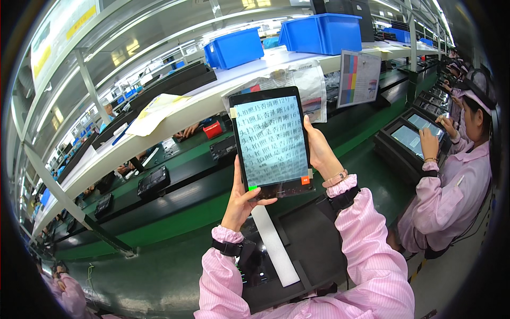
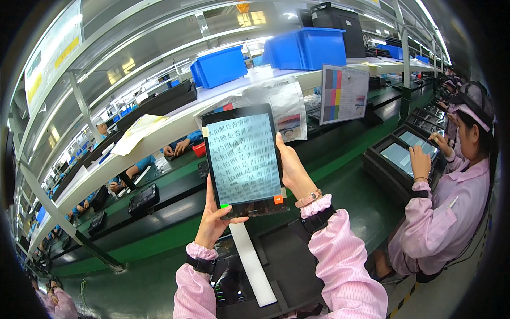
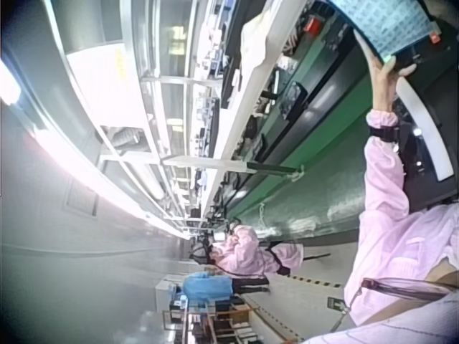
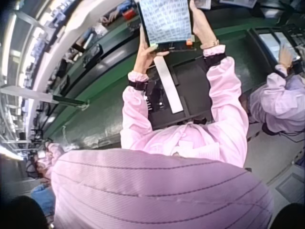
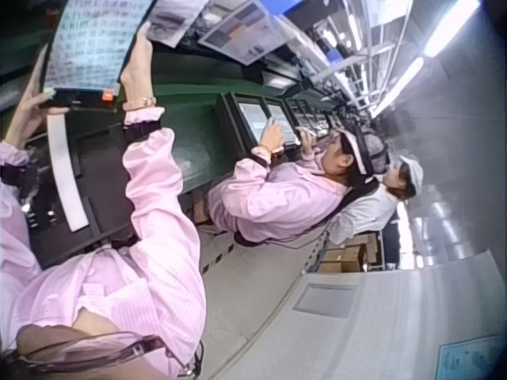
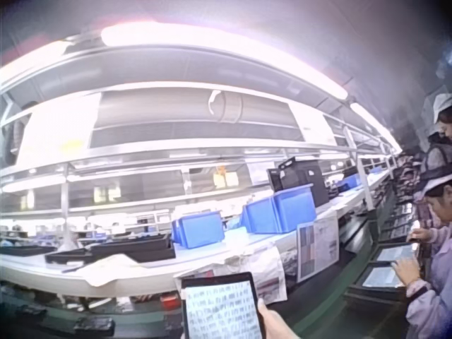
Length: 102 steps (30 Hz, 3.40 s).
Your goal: Testing functional screens of tablet devices on an assembly line.
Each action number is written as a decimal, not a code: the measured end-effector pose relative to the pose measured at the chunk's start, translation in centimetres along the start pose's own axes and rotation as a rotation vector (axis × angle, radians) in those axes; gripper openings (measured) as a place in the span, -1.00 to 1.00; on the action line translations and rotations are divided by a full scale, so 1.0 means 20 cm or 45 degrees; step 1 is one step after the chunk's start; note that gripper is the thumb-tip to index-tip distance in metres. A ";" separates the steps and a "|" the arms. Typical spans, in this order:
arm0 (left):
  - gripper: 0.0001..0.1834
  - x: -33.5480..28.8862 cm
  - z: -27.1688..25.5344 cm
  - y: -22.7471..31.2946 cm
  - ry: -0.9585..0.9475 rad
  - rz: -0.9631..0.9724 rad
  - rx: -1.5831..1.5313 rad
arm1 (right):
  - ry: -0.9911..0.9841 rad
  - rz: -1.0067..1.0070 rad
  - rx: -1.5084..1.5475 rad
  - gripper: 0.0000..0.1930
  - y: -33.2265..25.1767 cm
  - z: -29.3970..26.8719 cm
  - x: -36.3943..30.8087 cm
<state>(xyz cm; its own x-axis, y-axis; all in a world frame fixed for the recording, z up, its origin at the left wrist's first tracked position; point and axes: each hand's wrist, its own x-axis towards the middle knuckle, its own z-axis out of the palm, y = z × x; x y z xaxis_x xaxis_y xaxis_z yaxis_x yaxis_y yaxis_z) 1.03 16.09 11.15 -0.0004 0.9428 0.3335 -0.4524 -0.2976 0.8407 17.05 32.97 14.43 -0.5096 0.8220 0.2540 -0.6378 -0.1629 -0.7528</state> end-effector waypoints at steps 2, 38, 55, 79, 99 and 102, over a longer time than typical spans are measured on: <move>0.01 0.01 0.00 0.00 -0.006 0.003 -0.002 | 0.006 0.001 -0.004 -0.46 0.00 0.00 0.00; -0.47 -0.55 0.05 -0.32 0.283 -0.006 1.077 | 0.175 0.060 -0.093 -0.51 0.03 0.01 -0.78; -0.38 -0.85 0.27 -0.38 0.432 -0.193 0.692 | 0.114 -0.086 -0.140 -0.59 -0.11 0.11 -0.84; -0.43 -0.81 0.31 -0.37 0.399 -0.191 0.565 | 0.102 -0.063 -0.128 -0.47 -0.13 0.10 -0.82; -0.54 -0.80 0.33 -0.35 0.441 -0.237 0.487 | 0.099 -0.058 -0.141 -0.47 -0.14 0.10 -0.82; -0.45 -0.81 0.29 -0.38 0.412 -0.209 0.553 | 0.092 -0.064 -0.145 -0.47 -0.13 0.09 -0.81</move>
<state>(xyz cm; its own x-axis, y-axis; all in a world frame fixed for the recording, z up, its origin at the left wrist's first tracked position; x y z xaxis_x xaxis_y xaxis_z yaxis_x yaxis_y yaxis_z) 9.73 2.22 1.87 -0.2649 0.9598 0.0930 -0.0611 -0.1130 0.9917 26.01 19.01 13.43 -0.4330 0.8654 0.2520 -0.5901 -0.0609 -0.8050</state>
